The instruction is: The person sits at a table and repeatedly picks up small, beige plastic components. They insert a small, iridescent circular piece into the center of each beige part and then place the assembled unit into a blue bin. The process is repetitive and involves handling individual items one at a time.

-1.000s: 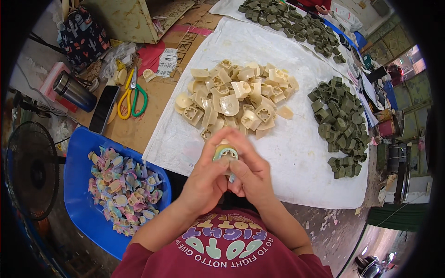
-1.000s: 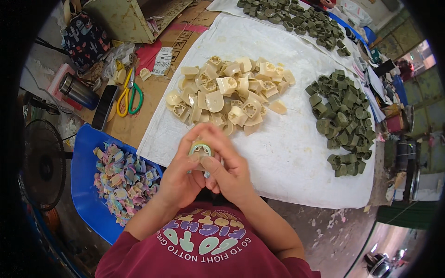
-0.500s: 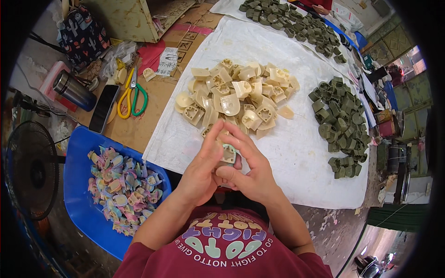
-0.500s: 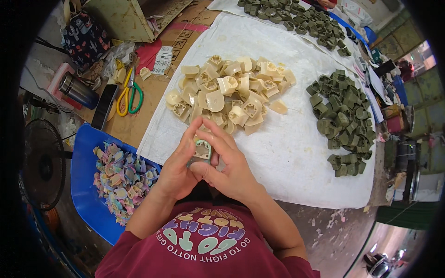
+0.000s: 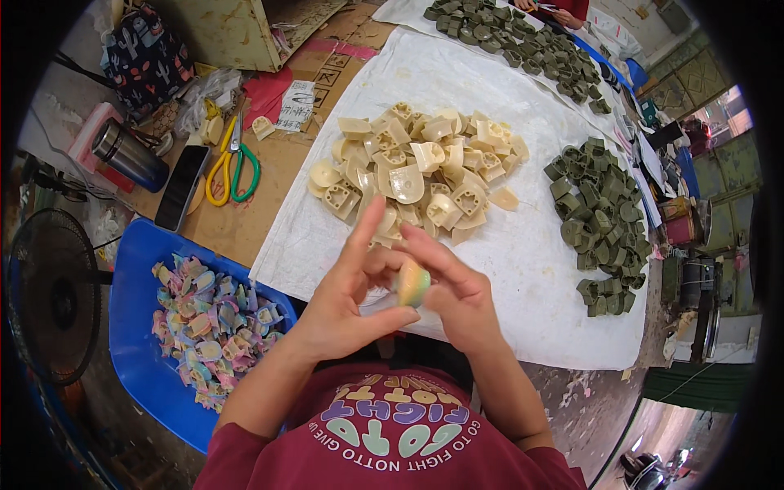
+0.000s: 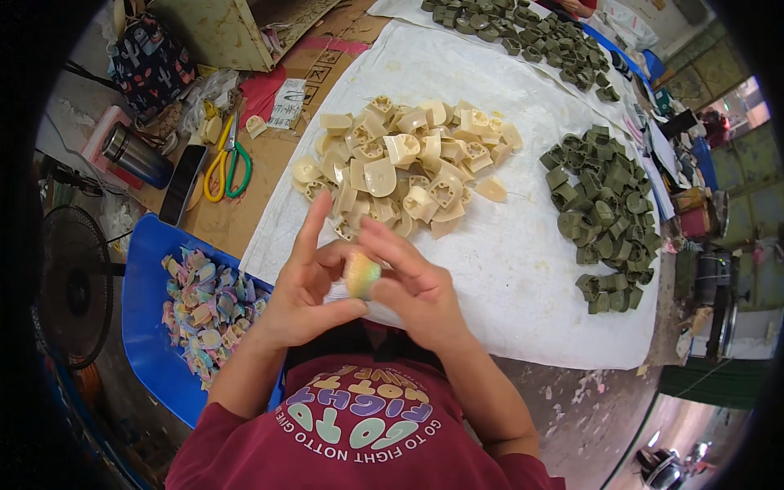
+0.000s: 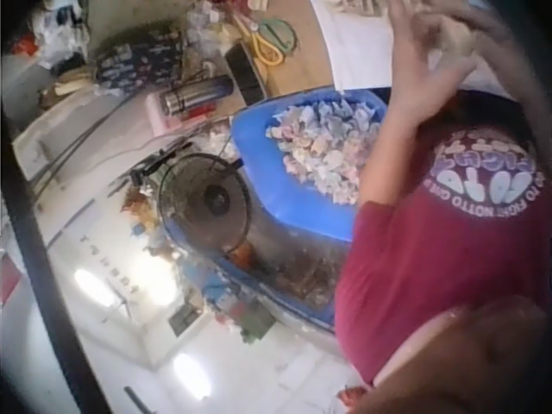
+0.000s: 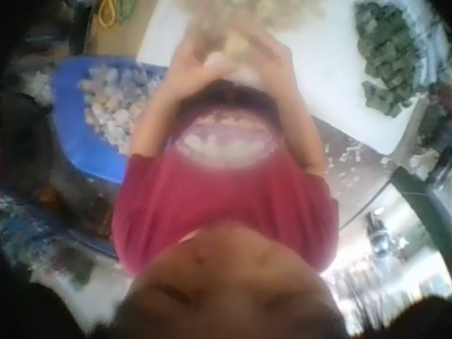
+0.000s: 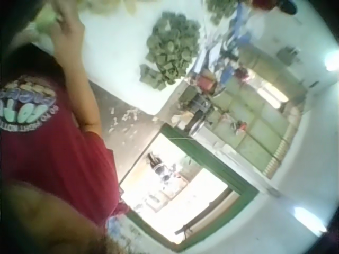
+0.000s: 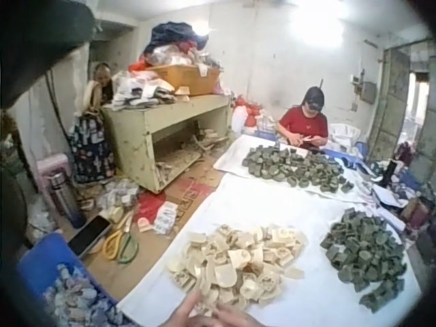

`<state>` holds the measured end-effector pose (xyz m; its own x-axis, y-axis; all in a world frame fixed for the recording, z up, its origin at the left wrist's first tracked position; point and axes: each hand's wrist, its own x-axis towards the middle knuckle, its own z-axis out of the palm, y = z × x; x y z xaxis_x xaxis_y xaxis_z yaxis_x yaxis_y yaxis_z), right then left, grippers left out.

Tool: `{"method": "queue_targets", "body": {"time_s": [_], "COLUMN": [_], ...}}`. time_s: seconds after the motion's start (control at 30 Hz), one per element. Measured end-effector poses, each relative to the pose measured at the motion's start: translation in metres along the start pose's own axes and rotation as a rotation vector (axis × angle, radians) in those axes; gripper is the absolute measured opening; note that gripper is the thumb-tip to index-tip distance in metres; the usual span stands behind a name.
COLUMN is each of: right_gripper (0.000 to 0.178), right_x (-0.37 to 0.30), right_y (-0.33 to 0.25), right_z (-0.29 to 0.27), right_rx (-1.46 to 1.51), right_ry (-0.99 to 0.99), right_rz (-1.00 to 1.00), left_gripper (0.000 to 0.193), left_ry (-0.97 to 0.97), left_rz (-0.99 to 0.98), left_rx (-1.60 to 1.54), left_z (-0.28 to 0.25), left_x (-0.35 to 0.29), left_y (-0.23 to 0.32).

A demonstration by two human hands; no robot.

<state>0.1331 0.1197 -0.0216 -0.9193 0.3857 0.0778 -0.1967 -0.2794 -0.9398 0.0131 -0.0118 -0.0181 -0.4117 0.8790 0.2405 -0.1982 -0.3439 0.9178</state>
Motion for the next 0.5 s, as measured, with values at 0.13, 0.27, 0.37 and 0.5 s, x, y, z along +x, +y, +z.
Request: {"method": "queue_targets", "body": {"time_s": [0.13, 0.27, 0.37, 0.5], "right_gripper": [0.037, 0.025, 0.022, 0.021], "right_x": [-0.002, -0.002, -0.007, -0.011], "right_y": [-0.014, -0.018, -0.016, -0.020], "right_z": [-0.008, -0.011, 0.000, -0.005], "right_rx": [0.159, -0.067, -0.311, -0.164], "right_ry": [0.151, 0.131, 0.171, 0.109], "right_rz": [0.313, 0.294, 0.206, 0.138], "left_gripper": [0.090, 0.078, 0.068, 0.059], "left_ry": [-0.173, -0.163, -0.142, -0.109], "left_rz": [0.324, 0.284, 0.252, 0.310], "left_rx": [0.874, 1.003, 1.034, 1.006], "left_z": [-0.010, -0.007, -0.011, -0.009], "left_x": [0.009, 0.011, 0.007, 0.007], "left_y": [0.009, 0.020, 0.019, 0.022]}}
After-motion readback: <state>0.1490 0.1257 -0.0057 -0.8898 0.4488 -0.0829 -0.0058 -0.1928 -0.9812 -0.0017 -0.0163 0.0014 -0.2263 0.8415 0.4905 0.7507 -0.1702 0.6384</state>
